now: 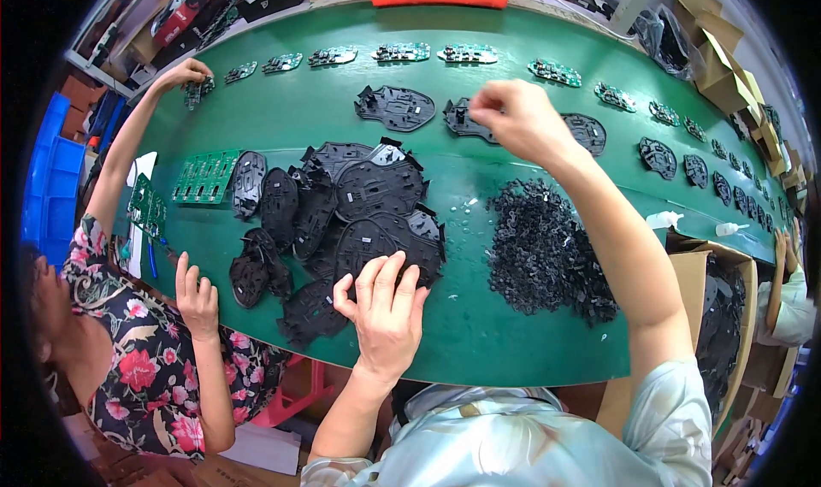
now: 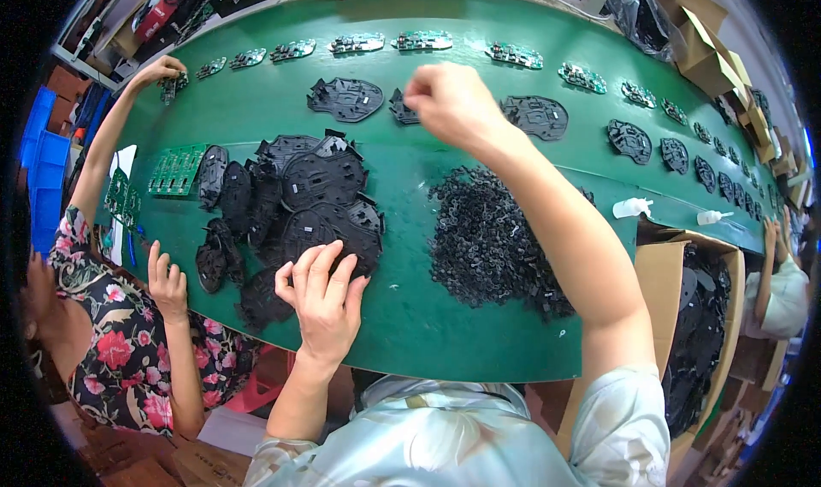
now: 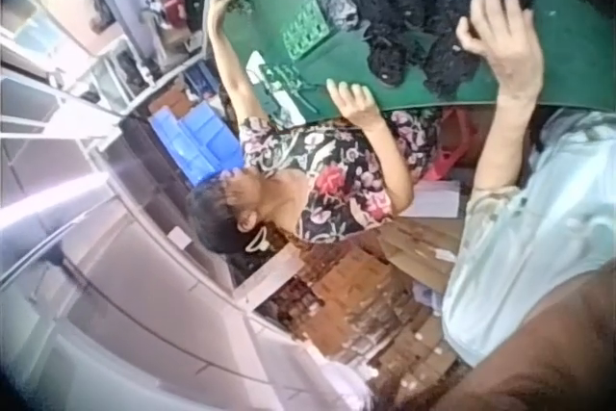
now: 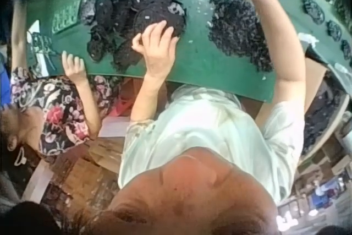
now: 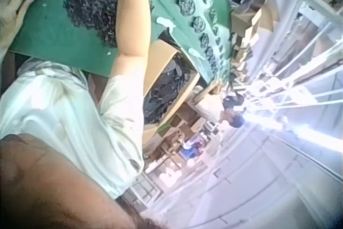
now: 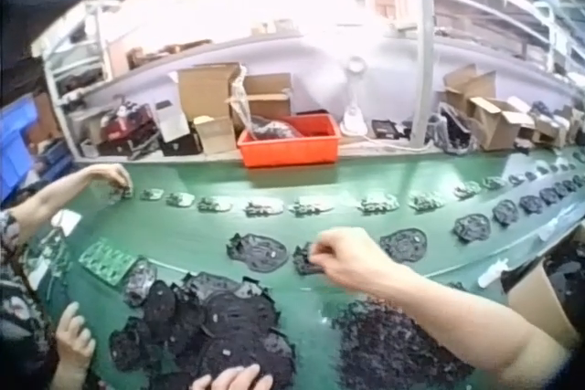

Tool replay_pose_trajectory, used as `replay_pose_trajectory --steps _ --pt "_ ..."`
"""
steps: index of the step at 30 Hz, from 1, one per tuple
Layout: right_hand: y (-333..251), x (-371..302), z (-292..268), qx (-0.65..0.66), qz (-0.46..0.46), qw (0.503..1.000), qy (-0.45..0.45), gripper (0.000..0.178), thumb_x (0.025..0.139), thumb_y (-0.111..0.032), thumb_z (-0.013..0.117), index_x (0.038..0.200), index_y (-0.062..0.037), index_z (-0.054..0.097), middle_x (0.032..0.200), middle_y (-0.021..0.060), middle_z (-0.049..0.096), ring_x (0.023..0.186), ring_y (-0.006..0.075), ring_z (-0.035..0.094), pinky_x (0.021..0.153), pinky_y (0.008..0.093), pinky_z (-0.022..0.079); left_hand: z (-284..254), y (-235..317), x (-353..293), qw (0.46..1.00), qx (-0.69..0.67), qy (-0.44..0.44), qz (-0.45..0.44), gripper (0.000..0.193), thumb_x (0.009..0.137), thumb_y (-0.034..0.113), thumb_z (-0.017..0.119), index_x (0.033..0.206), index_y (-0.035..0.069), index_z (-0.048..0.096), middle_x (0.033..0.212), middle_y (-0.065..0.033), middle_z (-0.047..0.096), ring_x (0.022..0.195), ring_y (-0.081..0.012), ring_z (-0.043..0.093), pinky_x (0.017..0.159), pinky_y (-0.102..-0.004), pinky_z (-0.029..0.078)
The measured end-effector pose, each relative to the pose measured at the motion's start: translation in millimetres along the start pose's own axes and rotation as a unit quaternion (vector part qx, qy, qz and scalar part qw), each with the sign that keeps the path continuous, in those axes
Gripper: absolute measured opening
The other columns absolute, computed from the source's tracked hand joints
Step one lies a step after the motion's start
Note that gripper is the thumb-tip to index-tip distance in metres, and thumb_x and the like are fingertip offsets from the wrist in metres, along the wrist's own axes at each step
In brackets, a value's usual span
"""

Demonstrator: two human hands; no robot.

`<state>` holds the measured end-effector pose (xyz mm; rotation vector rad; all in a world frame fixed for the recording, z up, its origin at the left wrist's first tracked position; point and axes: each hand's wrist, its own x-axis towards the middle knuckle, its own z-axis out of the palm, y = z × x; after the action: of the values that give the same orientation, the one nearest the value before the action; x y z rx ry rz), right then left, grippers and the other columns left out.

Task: The person assembles computer mouse components by hand, attaching small plastic components to mouse bases on a factory line.

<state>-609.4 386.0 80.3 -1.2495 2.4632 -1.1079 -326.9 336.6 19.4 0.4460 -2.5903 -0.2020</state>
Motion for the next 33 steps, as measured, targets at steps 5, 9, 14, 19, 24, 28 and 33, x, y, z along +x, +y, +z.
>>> replay_pose_trajectory --steps 5,9,14,19,24,28,33 --pt "3.1 75.1 49.5 -0.074 0.010 0.997 -0.009 0.017 0.078 -0.021 0.069 0.084 -0.0066 0.073 0.088 0.0145 0.070 0.092 0.0286 0.066 0.085 0.0397 0.050 1.7 4.8 2.5 1.000 -0.007 0.013 0.006 0.037 0.070 0.023 0.079 0.100 0.006 0.067 0.117 -0.0065 0.061 0.113 -0.0249 0.053 0.100 -0.0478 0.023" --pt "-6.0 105.8 82.4 -0.118 0.069 0.990 -0.029 0.019 0.077 -0.014 0.061 0.090 -0.0064 0.072 0.106 0.0157 0.066 0.110 0.0315 0.056 0.095 0.0443 0.042 -0.8 3.6 0.9 0.999 -0.022 0.023 -0.004 0.037 0.075 0.029 0.075 0.101 0.005 0.067 0.114 -0.0080 0.062 0.110 -0.0241 0.053 0.099 -0.0504 0.022" --pt "-2.6 114.7 93.4 -0.147 0.102 0.983 -0.045 0.029 0.076 -0.013 0.060 0.100 -0.0001 0.069 0.117 0.0174 0.061 0.119 0.0335 0.048 0.100 0.0453 0.038 -7.3 -3.1 -6.1 0.999 -0.015 0.040 -0.021 0.037 0.076 0.030 0.075 0.104 0.007 0.066 0.116 -0.0075 0.061 0.111 -0.0246 0.053 0.099 -0.0491 0.023" --pt "8.3 127.4 92.2 -0.123 0.154 0.979 -0.055 0.031 0.073 -0.014 0.062 0.102 -0.0055 0.070 0.121 0.0162 0.061 0.120 0.0329 0.048 0.100 0.0444 0.038 -19.2 -14.5 -18.7 0.996 0.017 0.056 -0.062 0.045 0.077 0.034 0.075 0.113 0.011 0.063 0.126 -0.0093 0.057 0.114 -0.0279 0.050 0.100 -0.0455 0.024" --pt "5.4 144.2 91.1 -0.134 0.211 0.965 -0.084 0.036 0.071 -0.020 0.075 0.105 -0.0066 0.070 0.117 0.0101 0.064 0.121 0.0323 0.048 0.100 0.0446 0.039 -25.7 -21.9 -28.6 0.993 0.037 0.040 -0.107 0.057 0.078 0.043 0.073 0.120 0.007 0.059 0.133 -0.0135 0.052 0.120 -0.0321 0.045 0.100 -0.0483 0.024" --pt "28.5 174.3 93.7 -0.186 0.224 0.939 -0.181 0.051 0.066 -0.027 0.084 0.112 -0.0122 0.069 0.122 0.0084 0.063 0.122 0.0333 0.048 0.098 0.0487 0.040 -22.9 -20.9 -28.0 0.991 0.040 0.006 -0.127 0.066 0.077 0.047 0.073 0.125 0.004 0.055 0.135 -0.0138 0.050 0.123 -0.0329 0.041 0.101 -0.0495 0.023" --pt "23.5 156.5 93.1 -0.082 0.261 0.956 -0.109 0.049 0.067 -0.024 0.083 0.112 -0.0112 0.069 0.123 0.0090 0.062 0.126 0.0335 0.044 0.102 0.0493 0.035 -19.8 -23.9 -31.0 0.990 0.046 -0.011 -0.133 0.068 0.076 0.047 0.073 0.125 0.003 0.055 0.136 -0.0139 0.049 0.124 -0.0330 0.041 0.102 -0.0498 0.021"
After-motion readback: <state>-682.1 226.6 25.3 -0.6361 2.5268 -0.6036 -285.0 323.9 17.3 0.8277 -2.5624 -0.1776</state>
